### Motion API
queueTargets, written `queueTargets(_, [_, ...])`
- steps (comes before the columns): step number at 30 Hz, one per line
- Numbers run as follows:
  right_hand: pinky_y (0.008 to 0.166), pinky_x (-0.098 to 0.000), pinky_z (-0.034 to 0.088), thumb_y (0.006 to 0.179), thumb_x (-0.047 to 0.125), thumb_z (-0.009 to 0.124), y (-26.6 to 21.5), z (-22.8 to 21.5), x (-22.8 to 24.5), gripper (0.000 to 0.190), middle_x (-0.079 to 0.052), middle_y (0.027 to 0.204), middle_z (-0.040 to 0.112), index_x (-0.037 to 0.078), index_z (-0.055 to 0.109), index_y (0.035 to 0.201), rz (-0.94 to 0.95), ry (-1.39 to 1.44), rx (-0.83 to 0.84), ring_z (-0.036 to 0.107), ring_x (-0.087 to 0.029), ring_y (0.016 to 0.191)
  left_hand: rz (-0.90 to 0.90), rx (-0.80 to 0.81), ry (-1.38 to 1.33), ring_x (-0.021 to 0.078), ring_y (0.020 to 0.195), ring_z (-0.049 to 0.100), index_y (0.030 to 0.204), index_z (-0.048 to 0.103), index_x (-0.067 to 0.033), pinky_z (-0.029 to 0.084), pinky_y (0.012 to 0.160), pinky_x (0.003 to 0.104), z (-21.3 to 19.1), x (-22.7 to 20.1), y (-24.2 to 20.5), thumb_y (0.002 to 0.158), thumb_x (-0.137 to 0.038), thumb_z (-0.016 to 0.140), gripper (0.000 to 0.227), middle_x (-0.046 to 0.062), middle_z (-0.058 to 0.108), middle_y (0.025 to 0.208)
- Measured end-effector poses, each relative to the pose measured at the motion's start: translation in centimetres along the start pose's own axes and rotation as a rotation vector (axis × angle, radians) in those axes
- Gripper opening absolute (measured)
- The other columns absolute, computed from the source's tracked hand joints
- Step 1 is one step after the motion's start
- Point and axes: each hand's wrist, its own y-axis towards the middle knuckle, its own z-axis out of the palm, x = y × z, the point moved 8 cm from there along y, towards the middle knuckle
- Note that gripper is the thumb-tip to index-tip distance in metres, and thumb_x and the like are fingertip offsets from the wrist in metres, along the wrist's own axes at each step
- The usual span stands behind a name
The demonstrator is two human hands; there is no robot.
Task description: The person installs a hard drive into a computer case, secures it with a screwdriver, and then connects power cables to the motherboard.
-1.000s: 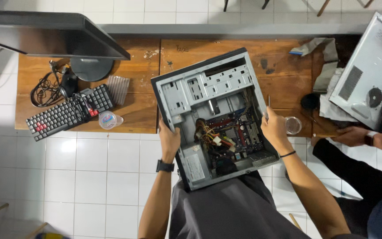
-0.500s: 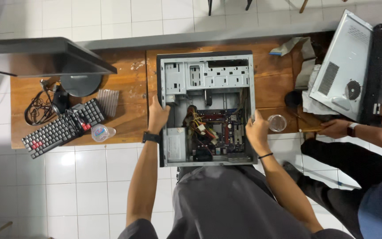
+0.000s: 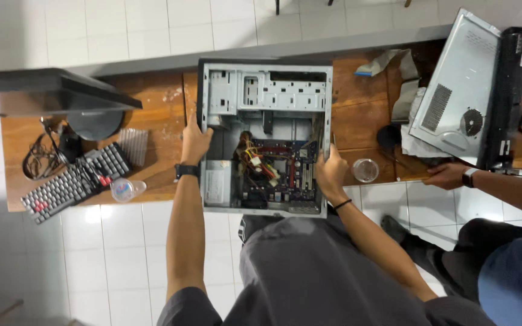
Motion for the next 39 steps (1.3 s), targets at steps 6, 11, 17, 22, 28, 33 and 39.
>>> queueTargets(6, [0.080,-0.0568,0.054,0.103,0.053,0.056,-0.1,-1.6,1.5,0.058,-0.029,0.097,0.074,-0.001,0.073,0.117,0.078,0.201,0.087,0.071,-0.048,0.095,-0.012,-0.038,0.080,0.0567,0.121,0.057,0.151,0.042,0.0065,0.048,0.100,0.067,-0.6,-2.3,-0.1,0.084,-0.010,0.068,0.074,0.041,0.058,0.131])
queueTargets(11, [0.076,-0.0464,0.055,0.105,0.039,0.061,0.7,-5.9,-3.7,0.036,-0.016,0.082,0.075,0.008,0.077,0.098,0.191,0.194,-0.116,0.074,-0.037,0.084,-0.023,-0.097,0.069,0.0529,0.116,0.061,0.141,0.055,-0.0007,0.053,0.095,0.063,-0.7,-1.8,-0.7,0.081,-0.015,0.073,0.064,0.033,0.065,0.123])
queueTargets(17, [0.085,-0.0473,0.053,0.086,0.024,0.081,0.7,-9.6,-11.0,0.031,-0.009,0.096,0.071,0.013,0.070,0.113,0.232,-0.039,-0.203,0.071,-0.036,0.093,-0.103,-0.109,0.099,0.0481,0.117,0.063,0.137,0.058,-0.0045,0.054,0.093,0.062,-0.2,-0.4,-1.6,0.089,-0.028,0.080,0.058,0.027,0.066,0.124])
queueTargets(22, [0.073,-0.0377,0.055,0.085,0.014,0.080,-1.6,-9.4,-9.9,0.018,-0.003,0.093,0.061,0.011,0.071,0.101,-0.110,-0.157,-0.154,0.068,-0.028,0.076,-0.140,-0.226,0.140,0.0441,0.126,0.059,0.145,0.051,-0.0045,0.052,0.102,0.059,0.3,-0.1,-3.6,0.100,-0.035,0.077,0.060,0.025,0.061,0.137])
queueTargets(28, [0.082,-0.0589,0.053,0.096,0.045,0.059,-3.2,-0.9,-7.7,0.042,-0.021,0.100,0.073,0.007,0.062,0.111,-0.127,-0.479,0.571,0.073,-0.045,0.094,-0.075,-0.625,0.300,0.0322,0.130,0.053,0.139,0.051,-0.0108,0.047,0.103,0.050,1.9,-4.2,-7.7,0.106,-0.032,0.065,0.042,0.011,0.052,0.137])
queueTargets(33, [0.060,-0.0412,0.061,0.093,0.039,0.071,-1.7,-0.2,-4.0,0.045,-0.009,0.085,0.067,0.002,0.058,0.116,-0.423,-0.746,0.273,0.075,-0.029,0.065,0.442,-0.673,0.071,0.0409,0.109,0.064,0.132,0.063,-0.0063,0.047,0.099,0.044,8.1,-9.2,-11.3,0.095,-0.008,0.066,0.037,0.020,0.065,0.119])
queueTargets(39, [0.063,-0.0616,0.055,0.097,0.012,0.054,-0.2,-1.0,-7.3,0.021,-0.032,0.078,0.069,-0.007,0.055,0.105,-0.187,-0.253,0.496,0.071,-0.055,0.077,0.702,-0.276,-0.089,0.0356,0.101,0.069,0.125,0.069,-0.0055,0.054,0.089,0.044,18.9,-15.9,-16.2,0.093,-0.005,0.065,0.032,0.016,0.071,0.113])
